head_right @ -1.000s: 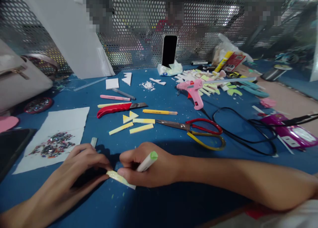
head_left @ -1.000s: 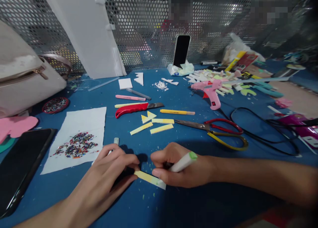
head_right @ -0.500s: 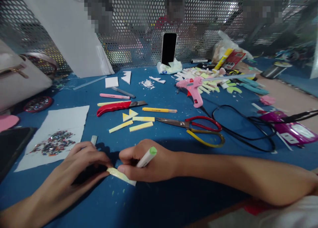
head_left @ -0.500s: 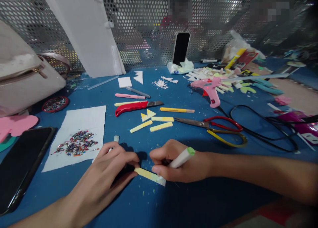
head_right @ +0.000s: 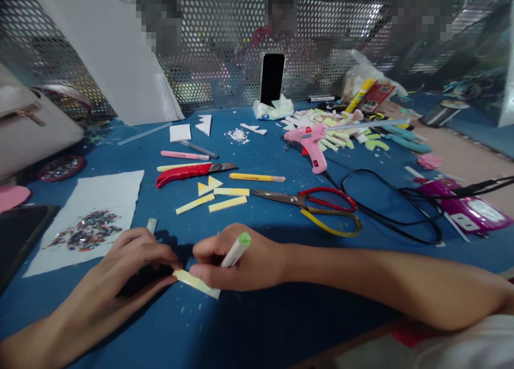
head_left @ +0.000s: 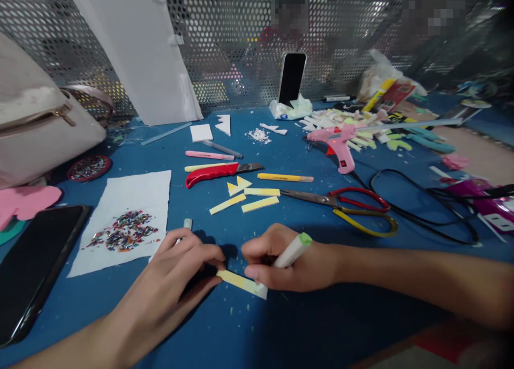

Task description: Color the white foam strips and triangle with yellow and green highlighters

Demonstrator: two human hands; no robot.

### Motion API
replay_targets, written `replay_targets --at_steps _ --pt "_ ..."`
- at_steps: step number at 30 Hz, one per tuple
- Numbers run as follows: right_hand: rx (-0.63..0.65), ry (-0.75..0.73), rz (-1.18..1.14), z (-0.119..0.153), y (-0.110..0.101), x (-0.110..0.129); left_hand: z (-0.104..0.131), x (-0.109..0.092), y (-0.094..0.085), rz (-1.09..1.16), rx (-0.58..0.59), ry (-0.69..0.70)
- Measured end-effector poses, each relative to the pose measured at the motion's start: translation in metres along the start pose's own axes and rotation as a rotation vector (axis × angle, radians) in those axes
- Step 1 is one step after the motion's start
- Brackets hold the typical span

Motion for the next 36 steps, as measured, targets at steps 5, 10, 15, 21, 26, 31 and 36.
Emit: replay_targets --at_steps 5,10,15,21,26,31,36 --pt "-0.021 0.020 0.009 -0.0011 -0.0022 -0.0017 -0.0001 -0.0002 0.0008 0.002 0.005 0.005" --pt "0.027 0.003 -0.012 -0.0023 -0.0010 -0.0013 0.0005 0.0000 0.0009 0.006 -0.004 0.007" --pt "0.055 -0.012 0.029 -0.0011 0.0011 -0.0015 -0.0004 -0.0010 0.0002 -0.003 0.002 0.028" --pt "0.056 -0.039 0.012 0.0000 0.0006 -0.0029 -0.0008 -0.0010 -0.0008 -0.018 0.003 0.034" --pt "0.018 -0.013 0.008 -0.0002 -0.0011 -0.0023 -0.0005 -0.0011 -0.0006 -0.022 0.012 0.018" --pt "0.031 -0.020 0.000 -0.0008 -0.0013 -0.0012 -0.0001 -0.0010 0.0002 -0.020 0.017 0.013" --pt "0.063 -0.048 0.038 -0.0007 0.0005 -0.0009 0.0001 -0.0013 0.0003 -0.010 0.019 0.024"
Point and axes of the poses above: each hand's wrist, its own z-axis away from the middle knuckle, its own y-axis out of the palm, x = y × z, the point moved 4 cm from there along -z, towards the middle knuckle, and after that the axes turned 11 degrees about x, right-handed, at the moved point
